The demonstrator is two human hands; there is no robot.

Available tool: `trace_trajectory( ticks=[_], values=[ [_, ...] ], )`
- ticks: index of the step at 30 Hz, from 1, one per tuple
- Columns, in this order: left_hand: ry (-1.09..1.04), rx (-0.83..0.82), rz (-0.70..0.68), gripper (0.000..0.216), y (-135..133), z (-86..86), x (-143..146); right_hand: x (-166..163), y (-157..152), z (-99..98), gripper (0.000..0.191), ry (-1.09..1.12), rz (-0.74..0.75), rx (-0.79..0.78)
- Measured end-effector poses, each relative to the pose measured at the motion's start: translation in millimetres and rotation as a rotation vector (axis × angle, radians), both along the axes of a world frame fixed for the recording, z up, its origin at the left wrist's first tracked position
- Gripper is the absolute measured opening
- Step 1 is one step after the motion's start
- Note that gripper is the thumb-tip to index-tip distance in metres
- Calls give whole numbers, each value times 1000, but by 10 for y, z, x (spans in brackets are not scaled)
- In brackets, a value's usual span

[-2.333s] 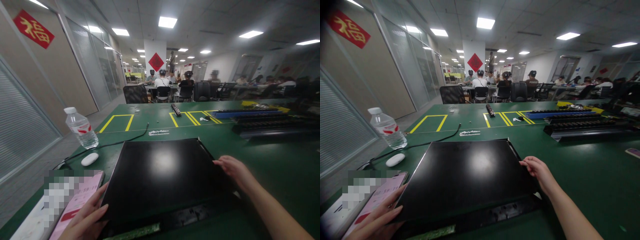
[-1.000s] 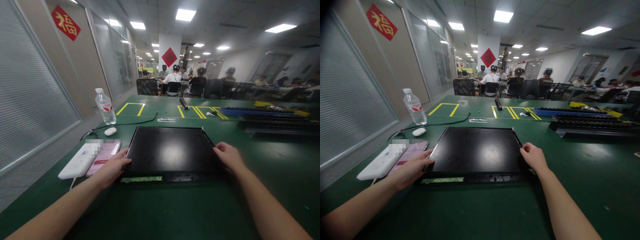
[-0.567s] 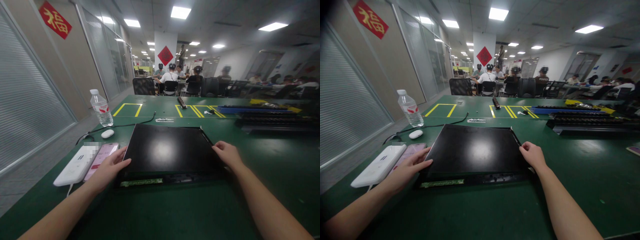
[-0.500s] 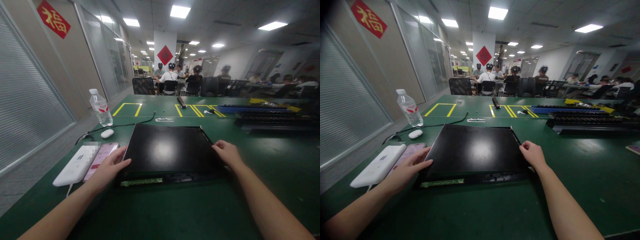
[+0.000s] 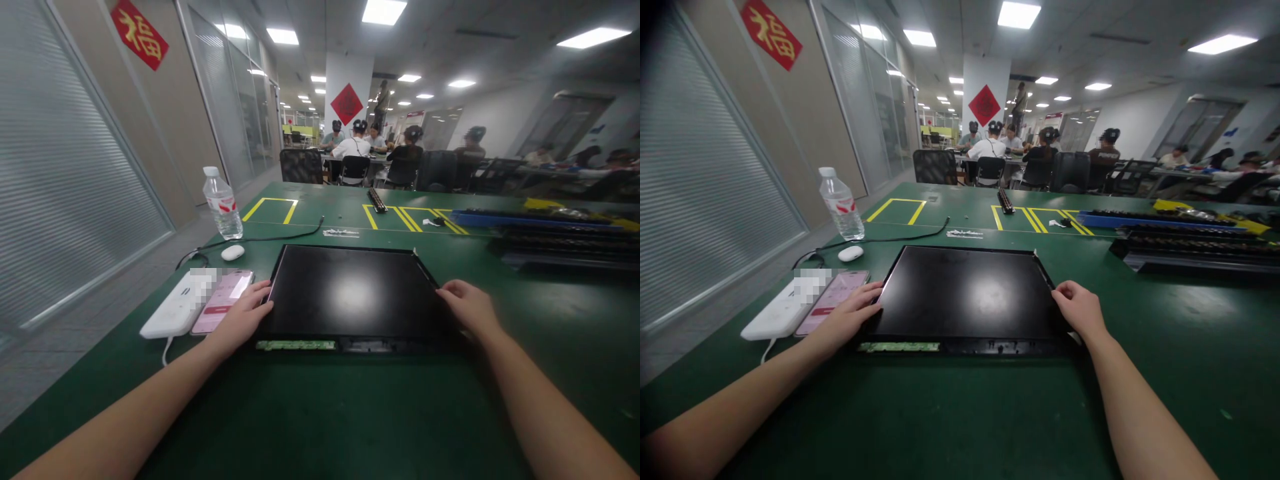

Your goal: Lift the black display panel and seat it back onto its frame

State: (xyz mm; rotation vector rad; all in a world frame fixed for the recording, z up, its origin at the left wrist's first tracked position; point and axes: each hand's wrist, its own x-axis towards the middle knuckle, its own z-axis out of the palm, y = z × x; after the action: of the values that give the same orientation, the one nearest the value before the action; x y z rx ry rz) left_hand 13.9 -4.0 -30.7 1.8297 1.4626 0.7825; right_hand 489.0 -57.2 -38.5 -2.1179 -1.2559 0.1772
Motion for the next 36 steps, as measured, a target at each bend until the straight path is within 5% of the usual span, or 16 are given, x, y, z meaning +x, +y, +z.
trace_trajectory(
  ticks=[25, 36],
  values=[
    [234, 174, -56, 38, 2, -78, 81, 81, -1, -57, 31, 19, -13, 3],
    [319, 106, 4, 41, -14, -57, 88, 22, -4, 20, 29, 13, -53, -38]
  ],
)
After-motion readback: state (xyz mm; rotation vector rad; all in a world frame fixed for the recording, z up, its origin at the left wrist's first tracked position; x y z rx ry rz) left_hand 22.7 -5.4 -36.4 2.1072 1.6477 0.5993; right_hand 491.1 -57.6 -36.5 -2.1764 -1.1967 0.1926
